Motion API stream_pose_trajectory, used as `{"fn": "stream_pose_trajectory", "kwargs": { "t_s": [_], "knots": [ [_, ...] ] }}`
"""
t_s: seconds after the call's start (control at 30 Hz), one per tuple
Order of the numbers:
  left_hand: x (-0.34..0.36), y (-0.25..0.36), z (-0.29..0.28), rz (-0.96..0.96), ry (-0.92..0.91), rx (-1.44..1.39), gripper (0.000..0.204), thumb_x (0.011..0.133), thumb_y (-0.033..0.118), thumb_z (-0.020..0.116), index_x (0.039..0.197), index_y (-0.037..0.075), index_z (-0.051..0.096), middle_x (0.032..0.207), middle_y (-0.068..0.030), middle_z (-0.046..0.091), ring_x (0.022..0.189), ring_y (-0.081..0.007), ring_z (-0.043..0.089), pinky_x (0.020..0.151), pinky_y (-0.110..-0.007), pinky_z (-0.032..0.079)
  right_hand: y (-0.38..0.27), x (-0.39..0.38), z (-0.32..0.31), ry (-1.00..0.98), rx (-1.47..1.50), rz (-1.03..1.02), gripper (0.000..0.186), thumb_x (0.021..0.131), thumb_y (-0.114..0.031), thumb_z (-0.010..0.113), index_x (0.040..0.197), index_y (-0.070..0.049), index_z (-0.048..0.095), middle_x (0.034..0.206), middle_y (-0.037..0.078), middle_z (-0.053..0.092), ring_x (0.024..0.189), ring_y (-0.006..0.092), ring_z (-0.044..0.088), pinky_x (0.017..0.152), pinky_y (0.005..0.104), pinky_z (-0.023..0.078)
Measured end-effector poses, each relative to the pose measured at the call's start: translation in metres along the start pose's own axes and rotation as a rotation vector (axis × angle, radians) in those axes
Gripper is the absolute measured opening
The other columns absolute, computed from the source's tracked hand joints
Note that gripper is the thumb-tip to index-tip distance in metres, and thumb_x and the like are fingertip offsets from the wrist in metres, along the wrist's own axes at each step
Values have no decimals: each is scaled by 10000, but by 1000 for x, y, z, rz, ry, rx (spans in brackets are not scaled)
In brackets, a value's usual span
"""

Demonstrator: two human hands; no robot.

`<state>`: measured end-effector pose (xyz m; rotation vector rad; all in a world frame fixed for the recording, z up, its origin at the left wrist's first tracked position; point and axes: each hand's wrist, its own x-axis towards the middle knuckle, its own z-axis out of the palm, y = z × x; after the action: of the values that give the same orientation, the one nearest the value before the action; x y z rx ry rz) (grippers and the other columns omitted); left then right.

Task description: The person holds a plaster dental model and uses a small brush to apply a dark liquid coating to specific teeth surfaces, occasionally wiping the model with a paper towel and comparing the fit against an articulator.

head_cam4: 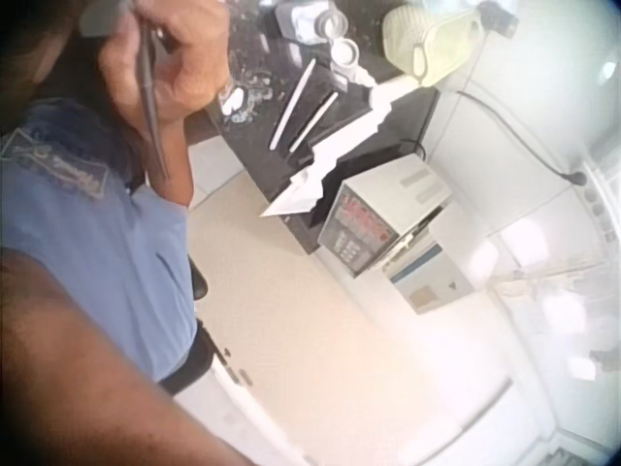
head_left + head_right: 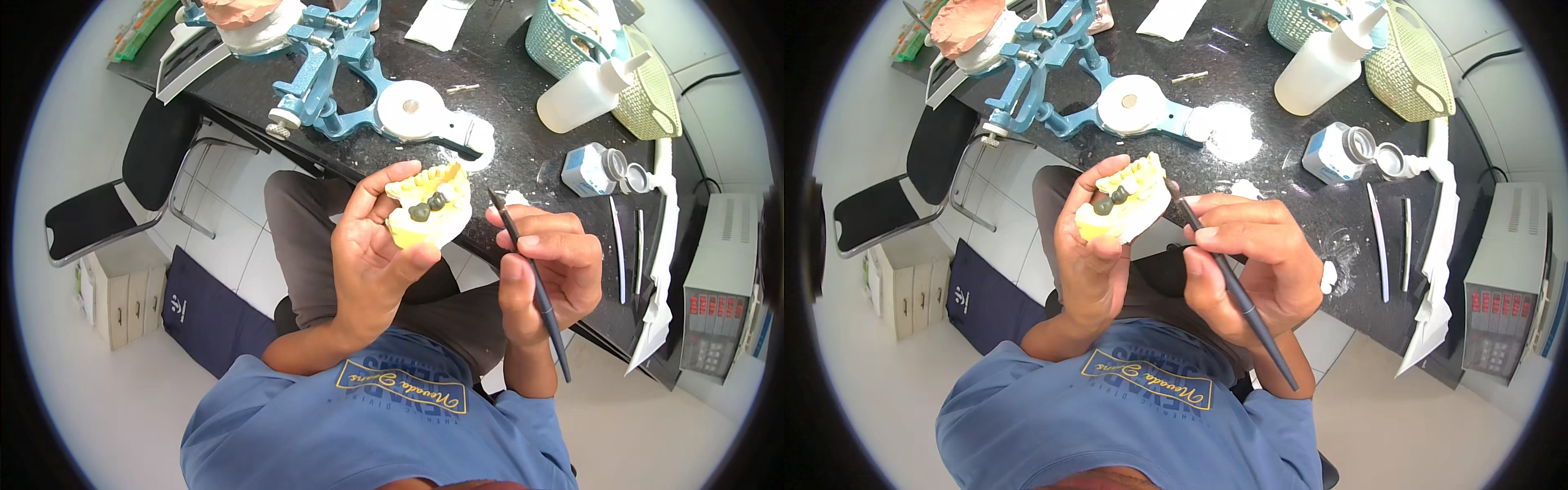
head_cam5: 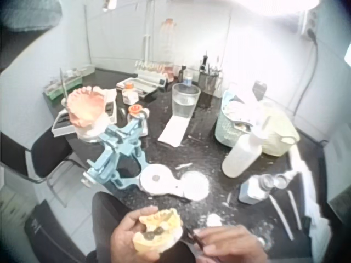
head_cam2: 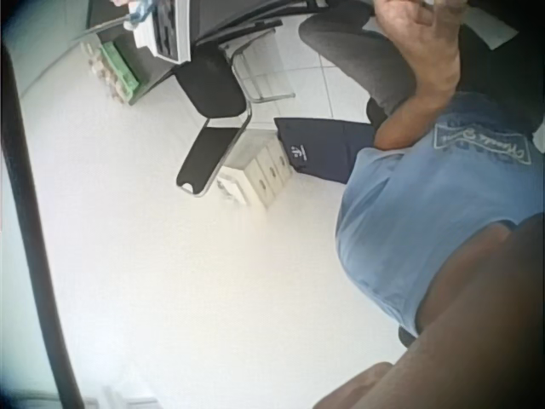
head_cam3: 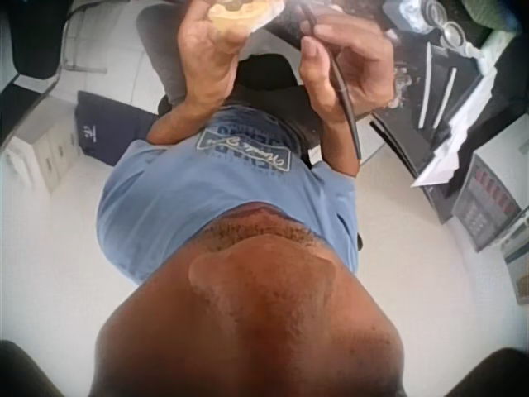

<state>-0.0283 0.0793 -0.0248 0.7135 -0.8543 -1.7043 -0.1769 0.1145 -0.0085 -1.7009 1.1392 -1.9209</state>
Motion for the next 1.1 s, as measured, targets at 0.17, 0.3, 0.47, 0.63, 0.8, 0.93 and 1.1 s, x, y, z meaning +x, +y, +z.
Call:
{"fn": "stream_pose_trajectory", "kwargs": {
  "t_s": [0.17,0.3,0.47,0.63,0.8,0.93,1.1],
  "knots": [
    [-1,3,4,56,22,89,1069,643,460,856,1388,-67,298,1211,-189,564,1124,-276,593,1004,-396,465,3,3,5,-43,87,-23,270,698,102,688,934,41,571,806,176,625,802,285,682,790,441,574],
    [1,-4,-7,138,-107,-18,1006,702,162,860,1441,-72,219,1262,-176,534,1177,-201,541,1003,-308,436,9,1,8,-19,141,-63,281,688,125,672,928,51,547,790,186,620,741,294,683,786,476,584],
    [-1,-3,-4,113,-77,-14,1025,693,167,868,1444,-72,213,1272,-170,528,1189,-201,531,1007,-307,430,8,1,6,-45,89,-68,278,685,108,699,904,35,545,763,185,627,817,369,696,780,476,585],
    [-2,-2,4,77,37,127,1137,646,496,836,1430,-62,231,1226,-171,561,1140,-264,585,999,-384,473,8,1,5,-73,67,-49,279,686,75,726,897,15,554,750,169,637,882,397,688,780,466,584],
    [-3,-2,3,91,37,118,1121,658,496,828,1425,-68,236,1220,-169,563,1139,-258,586,1001,-385,473,5,2,7,-85,50,-22,272,690,67,733,893,12,560,754,166,642,886,388,689,784,468,583],
    [-2,-3,5,82,41,120,1117,658,498,827,1422,-68,240,1219,-168,564,1135,-256,588,1000,-385,474,7,2,5,-89,34,-29,269,692,65,738,889,8,563,751,162,645,887,387,689,789,473,580],
    [-2,-5,-5,99,-89,-18,1023,700,171,863,1445,-72,205,1285,-163,514,1206,-201,517,1014,-307,423,5,3,4,-87,43,-21,270,692,62,740,894,6,569,752,160,646,891,387,689,802,480,573]
  ]
}}
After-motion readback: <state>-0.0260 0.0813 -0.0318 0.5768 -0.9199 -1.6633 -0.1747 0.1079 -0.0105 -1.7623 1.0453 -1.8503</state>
